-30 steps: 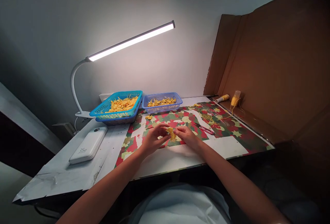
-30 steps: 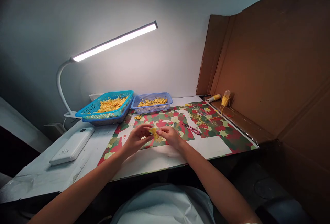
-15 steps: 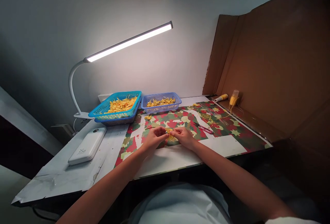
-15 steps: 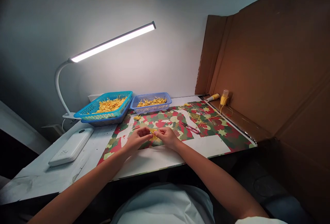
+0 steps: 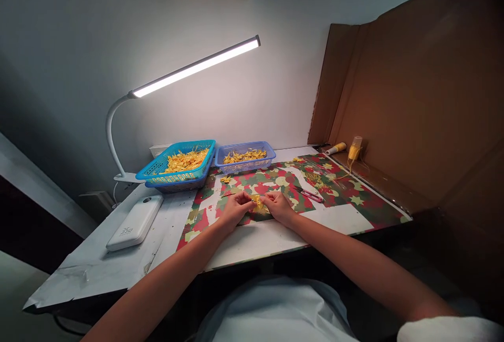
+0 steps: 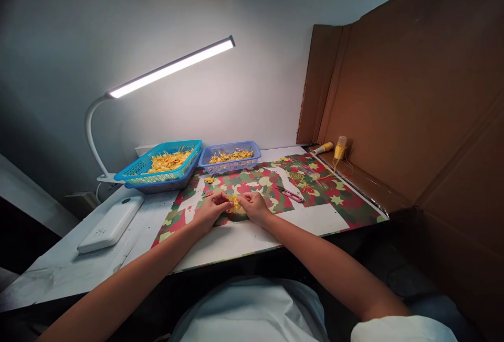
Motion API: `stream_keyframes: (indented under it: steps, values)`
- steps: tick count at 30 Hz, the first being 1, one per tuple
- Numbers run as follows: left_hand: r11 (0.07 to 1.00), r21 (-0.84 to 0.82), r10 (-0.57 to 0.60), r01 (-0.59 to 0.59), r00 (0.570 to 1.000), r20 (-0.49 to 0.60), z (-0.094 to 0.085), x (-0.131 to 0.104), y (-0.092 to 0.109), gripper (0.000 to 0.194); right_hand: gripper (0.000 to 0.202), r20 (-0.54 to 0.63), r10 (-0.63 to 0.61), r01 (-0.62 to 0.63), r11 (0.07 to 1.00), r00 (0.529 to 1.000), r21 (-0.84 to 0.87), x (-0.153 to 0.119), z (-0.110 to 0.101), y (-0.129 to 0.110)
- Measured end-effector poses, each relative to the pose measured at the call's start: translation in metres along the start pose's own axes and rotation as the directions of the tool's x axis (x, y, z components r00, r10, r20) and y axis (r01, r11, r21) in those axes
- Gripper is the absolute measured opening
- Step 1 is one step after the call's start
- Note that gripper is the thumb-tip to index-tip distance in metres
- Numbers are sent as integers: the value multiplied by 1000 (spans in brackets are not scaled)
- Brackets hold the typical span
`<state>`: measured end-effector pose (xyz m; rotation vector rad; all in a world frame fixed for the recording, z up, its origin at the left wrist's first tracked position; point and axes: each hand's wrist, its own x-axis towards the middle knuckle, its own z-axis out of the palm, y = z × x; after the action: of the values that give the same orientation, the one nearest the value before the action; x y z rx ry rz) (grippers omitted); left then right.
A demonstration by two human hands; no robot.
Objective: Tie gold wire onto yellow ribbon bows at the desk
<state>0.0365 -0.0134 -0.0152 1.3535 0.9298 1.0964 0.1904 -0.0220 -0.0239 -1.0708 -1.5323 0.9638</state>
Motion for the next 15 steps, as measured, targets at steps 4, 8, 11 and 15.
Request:
stream_keyframes:
  steps: [4, 8, 11, 15]
  values:
    - [1000, 5, -16, 15, 999, 34, -1, -1, 0, 28, 40, -9, -19, 19, 999, 1000, -40, 0, 0, 0]
    - [999, 32, -9, 8, 999, 32, -3, -1, -1, 25, 39, -14, -37, 36, 998, 999, -56, 0, 1, 3]
    - [999, 52, -10, 9, 1000, 19, -3, 0, -3, 24, 38, -22, -41, 40, 997, 999, -67, 0, 1, 3]
    - [999, 39, -4, 2, 999, 40, -6, 2, -7, 22, 39, -25, -35, 33, 998, 999, -58, -1, 0, 2]
